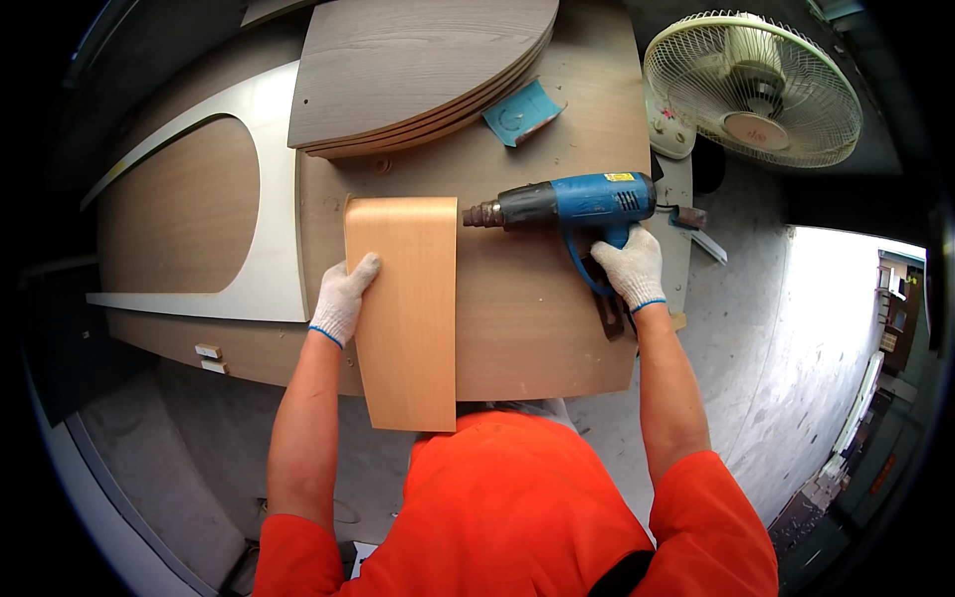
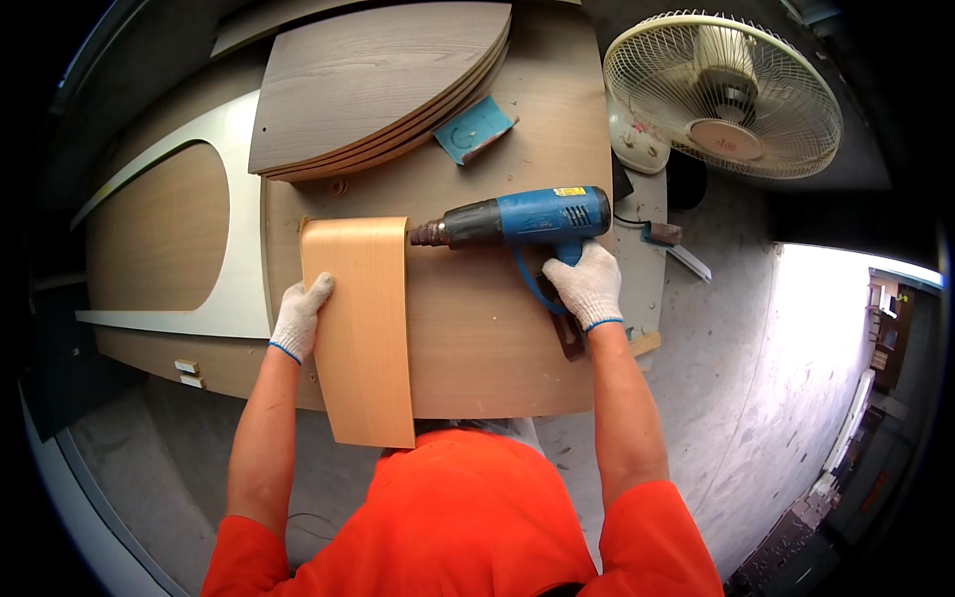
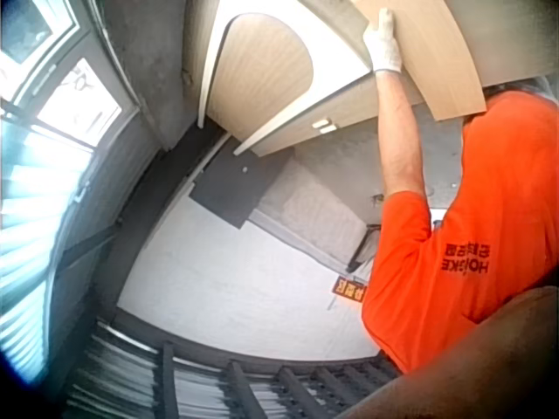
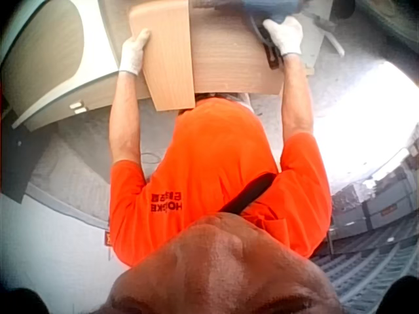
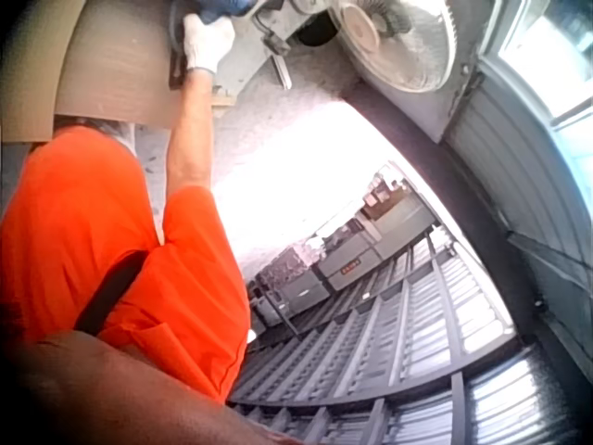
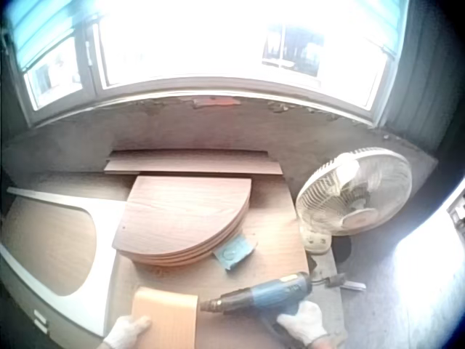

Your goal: The person applies a strip of edge banding to a wooden board. They use a heat gun to warm the adhesive and a metal scraper to press the banding firmly onto the edge, smoothing it out and trimming excess material.

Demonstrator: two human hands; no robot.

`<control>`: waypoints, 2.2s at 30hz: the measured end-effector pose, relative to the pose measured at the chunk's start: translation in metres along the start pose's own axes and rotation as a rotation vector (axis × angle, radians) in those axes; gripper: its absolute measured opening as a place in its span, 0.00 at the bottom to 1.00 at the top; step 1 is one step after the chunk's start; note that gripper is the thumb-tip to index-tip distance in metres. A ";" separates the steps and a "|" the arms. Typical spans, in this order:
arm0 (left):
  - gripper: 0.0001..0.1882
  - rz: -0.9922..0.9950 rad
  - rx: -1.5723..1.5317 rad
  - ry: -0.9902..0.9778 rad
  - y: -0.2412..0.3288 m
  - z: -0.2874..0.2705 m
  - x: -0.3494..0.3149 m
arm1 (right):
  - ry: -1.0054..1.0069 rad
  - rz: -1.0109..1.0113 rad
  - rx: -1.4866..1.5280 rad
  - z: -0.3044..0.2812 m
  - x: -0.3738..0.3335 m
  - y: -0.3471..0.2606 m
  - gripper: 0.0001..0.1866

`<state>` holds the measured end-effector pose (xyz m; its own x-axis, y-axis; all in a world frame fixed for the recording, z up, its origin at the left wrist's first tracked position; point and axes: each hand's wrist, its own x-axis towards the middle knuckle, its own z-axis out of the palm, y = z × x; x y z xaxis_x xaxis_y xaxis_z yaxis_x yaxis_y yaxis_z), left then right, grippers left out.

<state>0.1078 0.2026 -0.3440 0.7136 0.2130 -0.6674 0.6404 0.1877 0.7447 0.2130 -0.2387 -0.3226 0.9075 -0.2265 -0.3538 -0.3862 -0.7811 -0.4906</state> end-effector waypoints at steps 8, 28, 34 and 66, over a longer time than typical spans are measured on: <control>0.25 0.019 0.002 0.006 0.001 0.004 0.002 | 0.070 -0.044 0.268 -0.029 -0.016 0.019 0.34; 0.28 0.042 -0.046 0.017 -0.023 -0.012 0.008 | 0.585 0.080 -0.025 -0.009 -0.054 0.159 0.20; 0.27 0.072 -0.066 -0.001 -0.025 0.022 -0.009 | 0.225 -0.301 -0.185 0.022 -0.096 0.054 0.19; 0.33 0.169 0.125 -0.203 -0.016 0.026 -0.015 | -0.671 0.233 0.663 0.060 -0.095 -0.154 0.44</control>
<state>0.0946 0.1717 -0.3460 0.8471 0.0326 -0.5304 0.5290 0.0435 0.8475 0.1762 -0.0617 -0.2614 0.5934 0.2054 -0.7783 -0.7452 -0.2253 -0.6276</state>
